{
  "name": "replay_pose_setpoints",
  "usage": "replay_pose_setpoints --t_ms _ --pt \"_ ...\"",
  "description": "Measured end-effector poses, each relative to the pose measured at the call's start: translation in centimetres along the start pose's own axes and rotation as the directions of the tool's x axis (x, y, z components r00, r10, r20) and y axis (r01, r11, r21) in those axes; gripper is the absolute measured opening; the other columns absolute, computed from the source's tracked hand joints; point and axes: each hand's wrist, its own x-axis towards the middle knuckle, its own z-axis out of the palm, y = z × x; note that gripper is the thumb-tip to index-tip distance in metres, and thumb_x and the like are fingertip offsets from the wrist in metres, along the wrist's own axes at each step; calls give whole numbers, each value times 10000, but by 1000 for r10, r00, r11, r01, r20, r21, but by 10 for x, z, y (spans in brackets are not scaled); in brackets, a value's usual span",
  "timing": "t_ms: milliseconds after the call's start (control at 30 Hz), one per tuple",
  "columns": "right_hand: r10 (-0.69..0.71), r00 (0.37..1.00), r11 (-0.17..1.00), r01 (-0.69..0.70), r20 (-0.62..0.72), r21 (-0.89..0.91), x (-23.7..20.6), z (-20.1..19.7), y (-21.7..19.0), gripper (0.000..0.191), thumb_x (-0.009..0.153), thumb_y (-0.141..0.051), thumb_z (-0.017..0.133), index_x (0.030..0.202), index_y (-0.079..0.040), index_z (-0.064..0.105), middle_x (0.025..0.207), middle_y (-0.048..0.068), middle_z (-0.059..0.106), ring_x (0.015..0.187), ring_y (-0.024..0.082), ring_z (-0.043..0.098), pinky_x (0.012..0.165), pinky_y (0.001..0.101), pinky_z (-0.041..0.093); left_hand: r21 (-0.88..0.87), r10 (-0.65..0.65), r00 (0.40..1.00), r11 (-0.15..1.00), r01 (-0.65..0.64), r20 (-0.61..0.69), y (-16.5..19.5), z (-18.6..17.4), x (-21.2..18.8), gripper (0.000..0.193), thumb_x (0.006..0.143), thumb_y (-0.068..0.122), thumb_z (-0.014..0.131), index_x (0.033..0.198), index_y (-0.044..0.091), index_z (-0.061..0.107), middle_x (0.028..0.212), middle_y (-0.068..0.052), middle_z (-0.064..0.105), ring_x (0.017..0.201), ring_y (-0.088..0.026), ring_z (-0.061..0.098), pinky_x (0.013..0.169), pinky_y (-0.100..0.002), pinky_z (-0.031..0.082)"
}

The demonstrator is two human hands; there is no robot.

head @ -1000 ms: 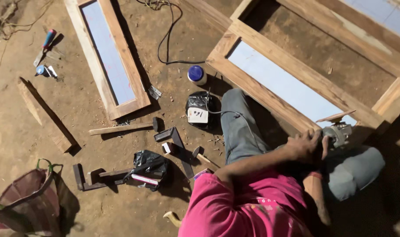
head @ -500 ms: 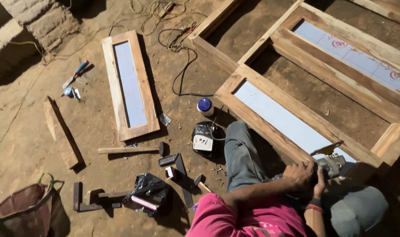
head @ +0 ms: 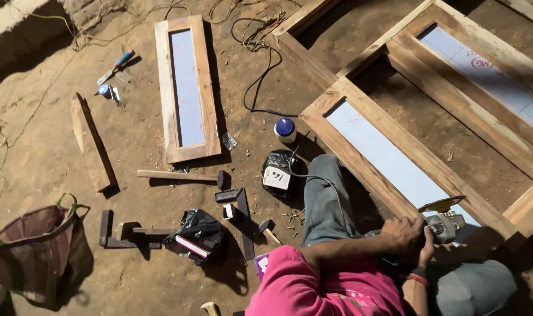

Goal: The person uses an angle grinder with a sanding disc to smooth the edges of a wooden frame. They then measure the frame with a tape measure and place a metal handle on it.

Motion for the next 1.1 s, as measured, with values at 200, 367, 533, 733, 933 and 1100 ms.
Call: replay_pose_setpoints --t_ms 200,367,533,733,933,1100 --pt "34 999 999 -34 25 -24 -5 6 0 489 987 -333 689 1368 -36 611 1343 44 620 1240 195 565 1110 339 430 114 12 983 993 10 -183 -6 28 16 717 811 408 743 1370 65 453 1136 -234 677 1006 -440 702 775 -581 556" --pt "33 999 998 -31 42 -46 -4 3 2 474 991 -301 693 1366 -22 609 1346 41 618 1247 186 559 1119 327 419 -110 38 998 993 -32 55 -15 3 11 765 703 360 762 1345 94 441 1048 -258 706 936 -436 724 712 -527 598" --pt "3 1000 994 -1 18 -110 0 0 3 448 996 -283 703 1342 -8 629 1340 41 626 1247 178 562 1120 319 417 -62 37 999 997 -37 5 -10 -7 7 817 737 346 746 1429 78 405 1033 -263 718 920 -417 741 682 -512 614" --pt "97 994 995 -97 49 -15 -4 3 0 455 985 -298 680 1345 -24 631 1327 59 645 1229 192 590 1103 329 442 -85 30 999 996 -28 18 -9 -5 6 896 720 367 769 1466 67 373 1035 -279 712 901 -431 734 698 -510 598" --pt "44 996 998 -39 81 -56 -6 5 -2 465 1026 -292 669 1380 3 606 1354 62 625 1247 189 564 1118 329 428 -80 17 999 997 -13 49 -7 -9 6 925 720 349 774 1499 82 353 1055 -288 703 905 -451 736 699 -509 605" --pt "94 993 996 -93 76 -10 -5 1 0 488 1014 -302 654 1399 -10 593 1372 58 618 1267 191 564 1116 325 427 -79 13 996 997 -6 86 -5 -8 9 905 708 349 787 1465 73 375 1071 -286 700 917 -442 739 696 -506 608"
